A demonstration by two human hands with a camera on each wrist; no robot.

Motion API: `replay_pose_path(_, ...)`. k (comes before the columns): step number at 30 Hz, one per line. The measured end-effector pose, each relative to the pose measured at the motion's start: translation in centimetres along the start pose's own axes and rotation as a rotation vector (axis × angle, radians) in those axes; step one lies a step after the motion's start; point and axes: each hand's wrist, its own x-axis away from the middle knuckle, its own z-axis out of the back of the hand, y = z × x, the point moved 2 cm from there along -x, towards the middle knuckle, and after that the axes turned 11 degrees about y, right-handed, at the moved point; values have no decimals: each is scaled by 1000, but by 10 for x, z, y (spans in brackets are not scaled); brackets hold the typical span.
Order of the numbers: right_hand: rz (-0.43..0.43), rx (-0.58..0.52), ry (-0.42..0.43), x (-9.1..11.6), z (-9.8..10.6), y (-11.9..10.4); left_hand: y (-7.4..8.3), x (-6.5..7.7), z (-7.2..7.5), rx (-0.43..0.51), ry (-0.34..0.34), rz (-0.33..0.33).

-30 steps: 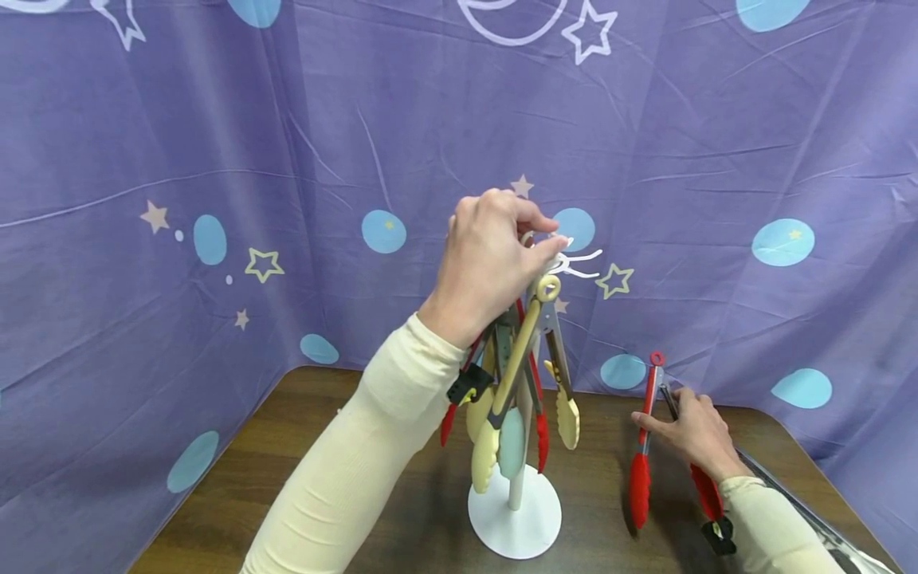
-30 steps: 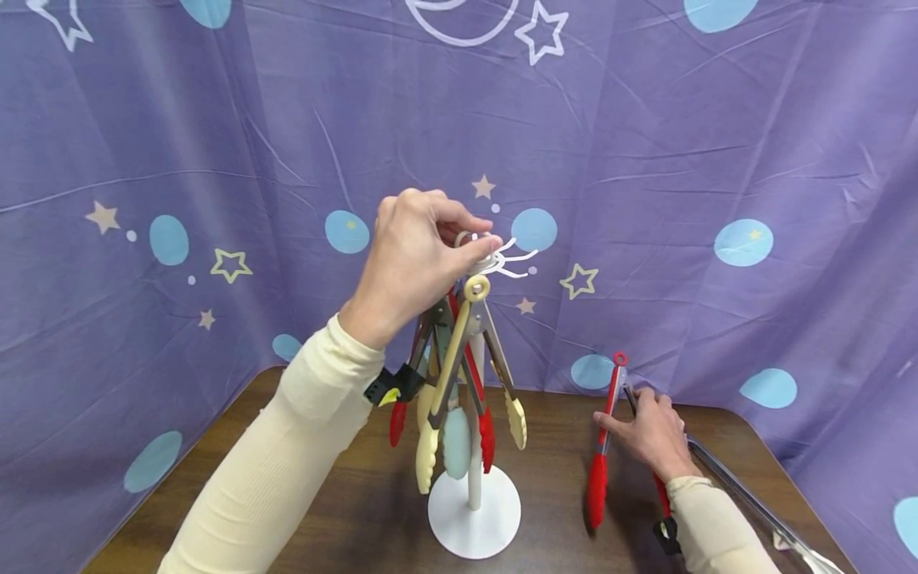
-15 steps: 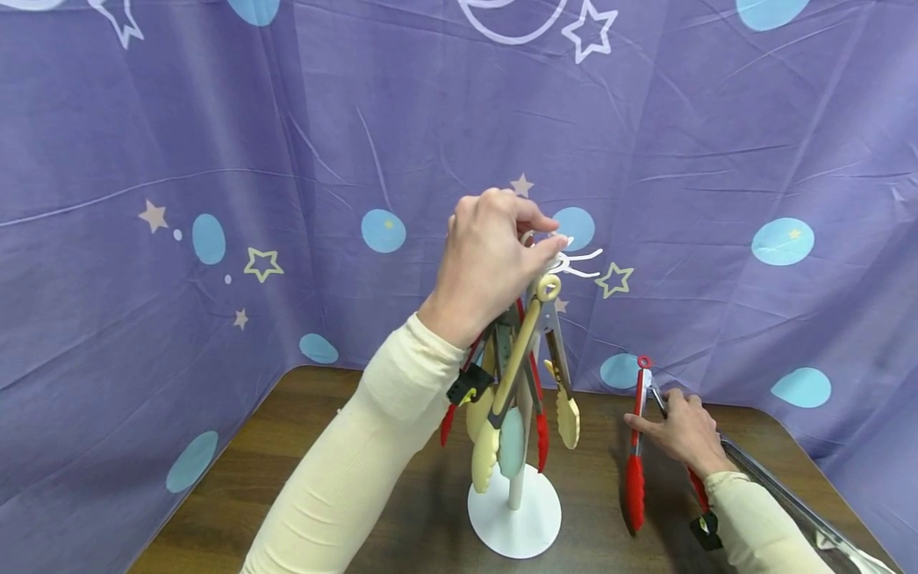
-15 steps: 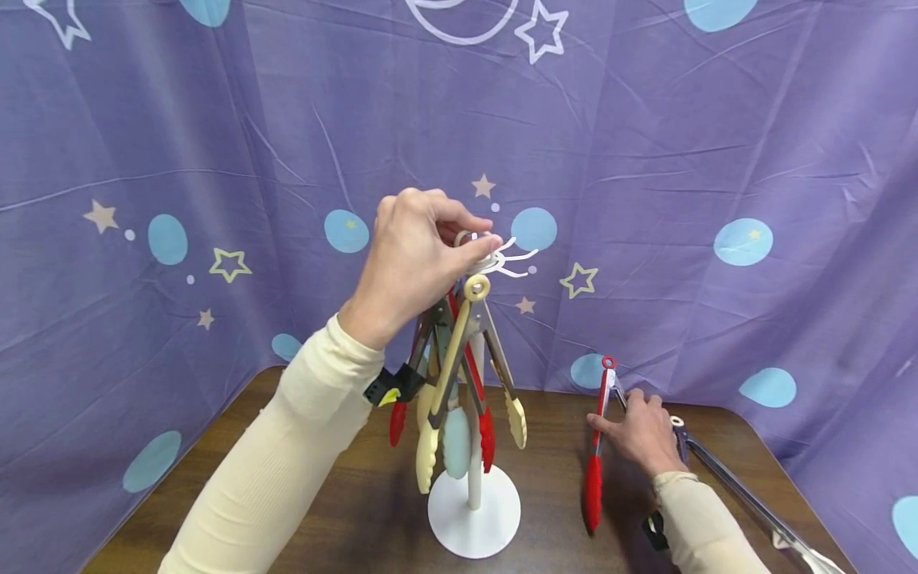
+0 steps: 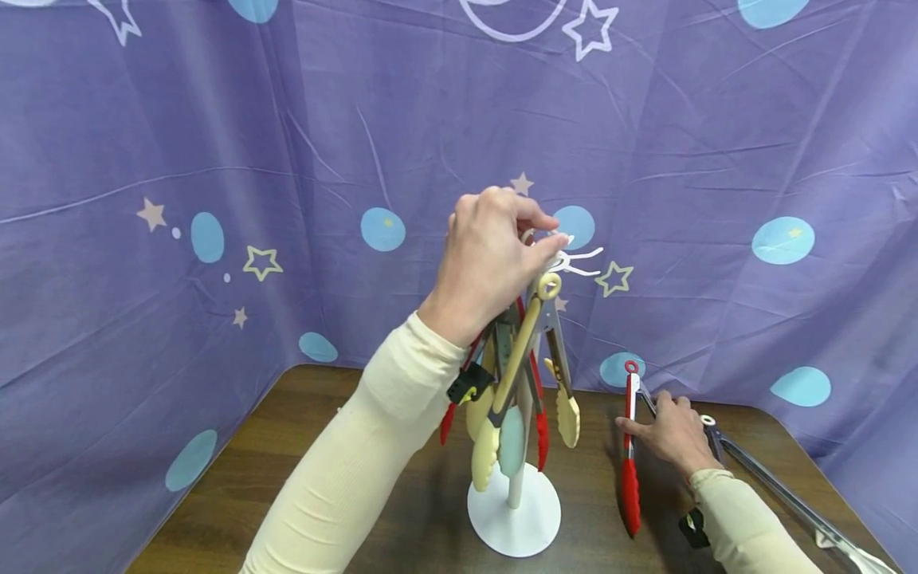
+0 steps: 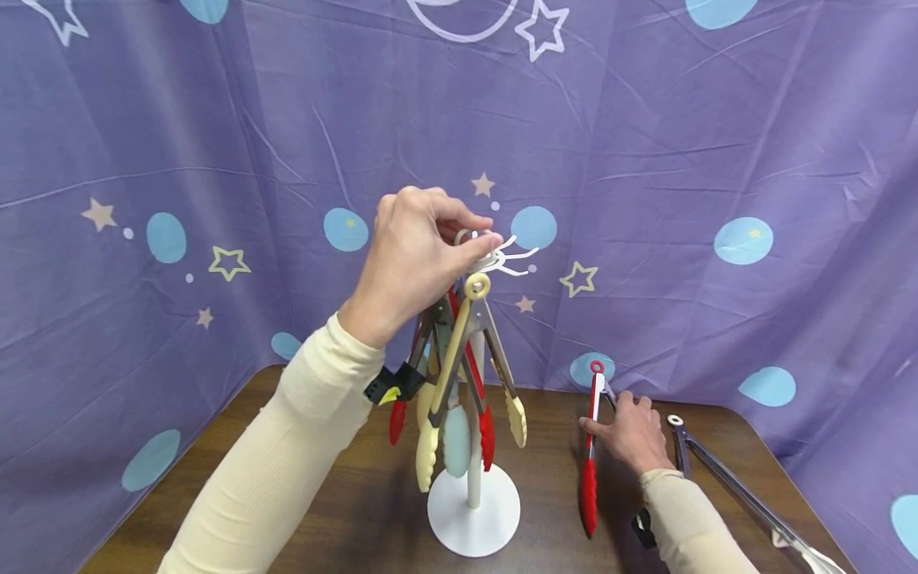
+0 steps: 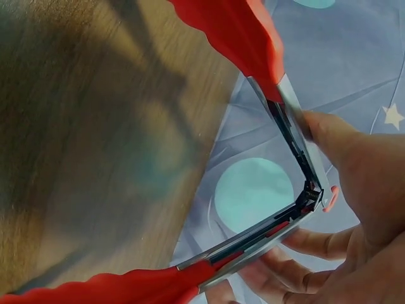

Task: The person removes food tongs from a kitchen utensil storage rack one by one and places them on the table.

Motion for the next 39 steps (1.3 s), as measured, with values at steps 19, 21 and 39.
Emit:
replay_pose_path(19,-79,26,-37,2,-9,1,0,0,1,4,0,-1)
replay_pose_path(21,-86,32,-40,2,-11,2,0,1,1,1,-1,-3)
replay_pose_path(39,-143,44,-74,3,-20,7,1,1,1,-4,0,-3)
